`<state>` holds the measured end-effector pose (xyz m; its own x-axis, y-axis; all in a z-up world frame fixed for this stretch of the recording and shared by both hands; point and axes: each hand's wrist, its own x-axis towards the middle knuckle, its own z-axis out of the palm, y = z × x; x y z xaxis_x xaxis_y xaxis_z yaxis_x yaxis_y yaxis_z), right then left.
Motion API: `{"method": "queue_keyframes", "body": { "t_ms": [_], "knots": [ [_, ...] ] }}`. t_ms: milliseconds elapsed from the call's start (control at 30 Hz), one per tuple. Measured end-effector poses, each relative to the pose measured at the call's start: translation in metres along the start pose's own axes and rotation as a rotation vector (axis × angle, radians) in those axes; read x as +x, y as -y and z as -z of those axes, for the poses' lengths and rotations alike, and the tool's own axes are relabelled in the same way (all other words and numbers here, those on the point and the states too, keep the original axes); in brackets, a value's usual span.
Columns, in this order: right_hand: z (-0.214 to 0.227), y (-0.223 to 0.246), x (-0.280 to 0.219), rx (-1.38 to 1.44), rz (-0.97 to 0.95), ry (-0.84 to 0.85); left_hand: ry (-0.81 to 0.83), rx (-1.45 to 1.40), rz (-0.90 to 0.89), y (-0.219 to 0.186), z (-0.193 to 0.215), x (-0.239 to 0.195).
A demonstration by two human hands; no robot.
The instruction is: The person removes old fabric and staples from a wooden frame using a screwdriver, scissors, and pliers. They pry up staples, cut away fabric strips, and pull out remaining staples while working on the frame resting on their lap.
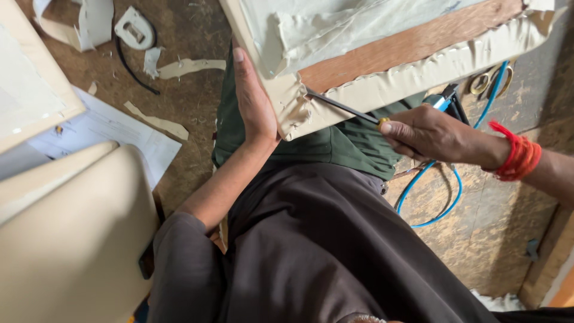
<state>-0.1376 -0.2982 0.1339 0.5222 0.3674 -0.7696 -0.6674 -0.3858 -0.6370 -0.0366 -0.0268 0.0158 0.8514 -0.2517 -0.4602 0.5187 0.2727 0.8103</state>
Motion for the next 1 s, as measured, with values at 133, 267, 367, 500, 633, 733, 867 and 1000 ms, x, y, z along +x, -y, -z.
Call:
{"method": "queue_keyframes", "body": {
  "t_ms": [133,267,367,500,633,733,867,1000],
  "knots": [
    [-0.025,-0.003,0.010,0.303,-0.147,0.022,0.031,-0.123,0.043,-0.005,-0.001,0.007],
    [-0.024,-0.009,0.009,0.051,0.033,-0.122,0.084,0.028,-0.049,-0.003,0.011,0.003],
    [-0.017,-0.012,-0.008,-0.169,-0.001,-0.238,0.117,0.194,-0.185,-0.008,0.017,0.005],
    [-0.017,-0.016,-0.023,-0.349,-0.073,-0.323,0.073,0.501,-0.500,-0.027,0.021,-0.003],
    [-0.027,-0.022,-0.029,-0.266,0.069,-0.367,0.165,0.902,-0.836,-0.062,0.018,-0.022],
    [-0.038,-0.029,-0.034,-0.116,0.132,-0.315,0.351,1.111,-0.819,-0.083,0.011,-0.036],
    [-0.062,-0.036,-0.040,-0.032,0.104,-0.249,0.454,1.147,-0.752,-0.102,0.002,-0.036],
    [-0.075,-0.030,-0.042,-0.032,0.119,-0.220,0.514,1.170,-0.719,-0.114,-0.003,-0.033]
  ]
}}
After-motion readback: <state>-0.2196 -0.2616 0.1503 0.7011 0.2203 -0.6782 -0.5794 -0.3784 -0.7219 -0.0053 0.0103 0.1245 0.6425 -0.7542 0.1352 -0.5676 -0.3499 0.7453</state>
